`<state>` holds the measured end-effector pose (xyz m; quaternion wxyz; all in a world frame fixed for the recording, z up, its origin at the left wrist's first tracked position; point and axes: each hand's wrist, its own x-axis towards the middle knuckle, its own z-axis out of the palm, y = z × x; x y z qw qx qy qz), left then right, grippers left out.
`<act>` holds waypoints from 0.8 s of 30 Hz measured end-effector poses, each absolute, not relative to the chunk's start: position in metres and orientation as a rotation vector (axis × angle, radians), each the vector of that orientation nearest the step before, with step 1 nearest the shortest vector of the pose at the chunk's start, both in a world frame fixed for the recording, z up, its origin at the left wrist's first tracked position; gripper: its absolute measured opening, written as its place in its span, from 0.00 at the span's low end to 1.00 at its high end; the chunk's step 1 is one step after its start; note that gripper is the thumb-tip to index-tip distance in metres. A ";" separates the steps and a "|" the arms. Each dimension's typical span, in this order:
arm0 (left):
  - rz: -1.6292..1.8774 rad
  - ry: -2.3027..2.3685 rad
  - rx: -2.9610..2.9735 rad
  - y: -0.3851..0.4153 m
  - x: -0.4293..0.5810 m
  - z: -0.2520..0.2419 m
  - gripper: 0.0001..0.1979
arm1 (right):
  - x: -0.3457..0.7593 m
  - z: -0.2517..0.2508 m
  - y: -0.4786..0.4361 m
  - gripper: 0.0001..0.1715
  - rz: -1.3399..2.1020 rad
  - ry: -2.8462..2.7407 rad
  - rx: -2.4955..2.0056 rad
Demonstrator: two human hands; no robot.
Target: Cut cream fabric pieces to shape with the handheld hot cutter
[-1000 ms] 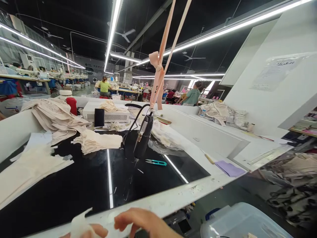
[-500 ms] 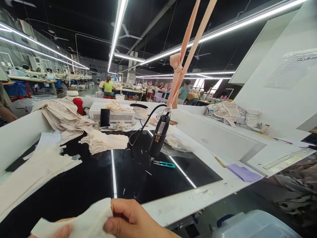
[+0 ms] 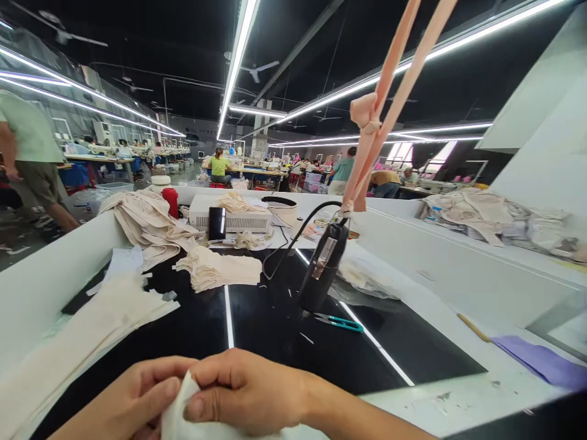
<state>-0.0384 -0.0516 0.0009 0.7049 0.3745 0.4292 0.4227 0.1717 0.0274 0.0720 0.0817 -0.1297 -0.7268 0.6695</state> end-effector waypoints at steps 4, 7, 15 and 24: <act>0.903 0.883 0.842 -0.037 -0.027 0.025 0.33 | 0.176 0.074 0.039 0.32 1.999 -2.173 -0.426; 0.825 0.980 0.838 -0.032 -0.034 0.039 0.34 | 0.176 0.073 0.046 0.31 2.050 -2.131 -0.533; 0.838 1.247 0.967 -0.010 -0.051 0.058 0.34 | 0.179 0.063 0.078 0.38 2.005 -2.209 -0.678; 1.000 1.504 1.465 0.098 -0.078 0.106 0.24 | 0.189 0.048 0.152 0.26 1.056 -2.259 -0.900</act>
